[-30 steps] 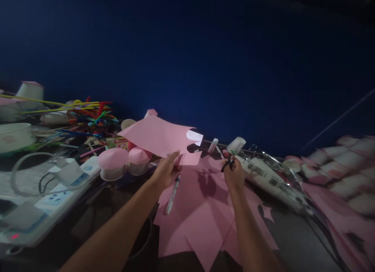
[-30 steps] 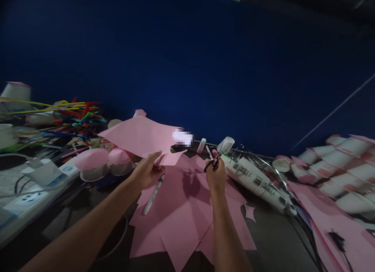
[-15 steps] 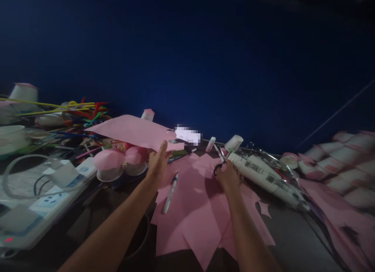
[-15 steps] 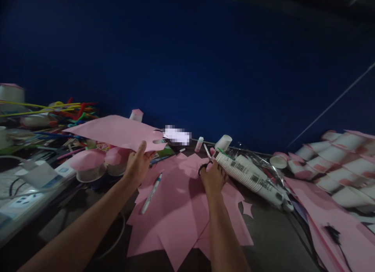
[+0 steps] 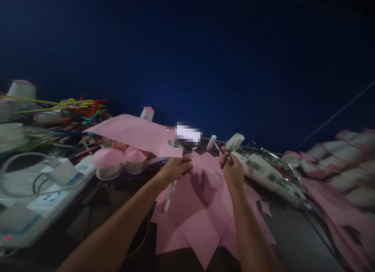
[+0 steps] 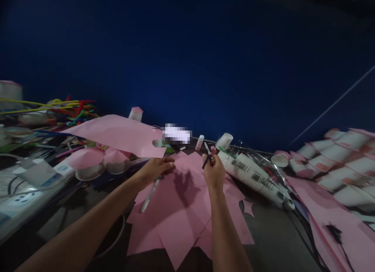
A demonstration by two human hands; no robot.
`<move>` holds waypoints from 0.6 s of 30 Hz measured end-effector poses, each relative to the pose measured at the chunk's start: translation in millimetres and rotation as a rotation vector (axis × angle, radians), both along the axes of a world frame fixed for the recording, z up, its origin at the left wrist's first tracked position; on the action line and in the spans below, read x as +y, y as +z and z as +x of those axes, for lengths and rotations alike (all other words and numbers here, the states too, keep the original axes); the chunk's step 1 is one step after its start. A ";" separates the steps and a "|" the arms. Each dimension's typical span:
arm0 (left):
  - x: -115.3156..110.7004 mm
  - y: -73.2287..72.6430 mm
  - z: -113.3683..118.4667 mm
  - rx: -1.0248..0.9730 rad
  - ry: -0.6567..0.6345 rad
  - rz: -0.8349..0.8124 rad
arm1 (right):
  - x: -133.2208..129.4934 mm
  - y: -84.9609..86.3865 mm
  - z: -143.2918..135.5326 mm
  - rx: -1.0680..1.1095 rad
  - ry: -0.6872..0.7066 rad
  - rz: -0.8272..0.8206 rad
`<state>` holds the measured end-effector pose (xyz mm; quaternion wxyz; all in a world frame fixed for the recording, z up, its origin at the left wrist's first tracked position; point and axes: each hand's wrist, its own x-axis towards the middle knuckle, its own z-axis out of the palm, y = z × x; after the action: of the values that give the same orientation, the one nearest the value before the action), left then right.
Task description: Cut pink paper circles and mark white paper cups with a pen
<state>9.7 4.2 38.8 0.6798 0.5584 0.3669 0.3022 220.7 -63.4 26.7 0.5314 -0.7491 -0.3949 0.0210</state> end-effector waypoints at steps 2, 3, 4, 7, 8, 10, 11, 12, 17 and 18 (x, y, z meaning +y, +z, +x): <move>0.3 -1.6 0.8 0.008 0.039 0.097 | -1.5 2.7 0.7 -0.079 -0.127 -0.079; 0.2 -1.8 1.2 0.020 0.057 0.139 | -2.1 3.7 0.9 -0.118 -0.170 -0.155; 0.0 -1.8 1.4 0.039 0.071 0.174 | -2.6 4.1 0.9 -0.155 -0.198 -0.229; -0.8 -1.6 1.8 0.090 0.090 0.236 | -3.7 2.3 1.0 -0.252 -0.221 -0.475; -0.8 -1.8 1.8 0.089 0.096 0.249 | -4.0 1.0 1.3 -0.273 -0.204 -0.552; -0.6 -2.9 1.5 0.085 0.096 0.291 | -4.9 -1.4 2.4 -0.304 -0.142 -0.688; -0.3 -3.5 1.2 0.096 0.097 0.321 | -5.5 -2.2 3.2 -0.318 -0.114 -0.743; -0.1 -4.1 1.0 0.116 0.096 0.355 | -6.2 -2.6 4.1 -0.332 -0.098 -0.788; 0.4 -4.5 -0.4 0.253 0.048 0.501 | -9.3 -2.0 8.8 -0.363 -0.158 -0.895; 0.4 -4.5 -0.5 0.290 0.037 0.522 | -9.4 -2.1 9.6 -0.359 -0.154 -0.910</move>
<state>9.2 4.6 34.3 0.4480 0.7451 0.3801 0.3157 230.3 -72.8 24.7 0.0739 -0.9239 -0.3746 0.0229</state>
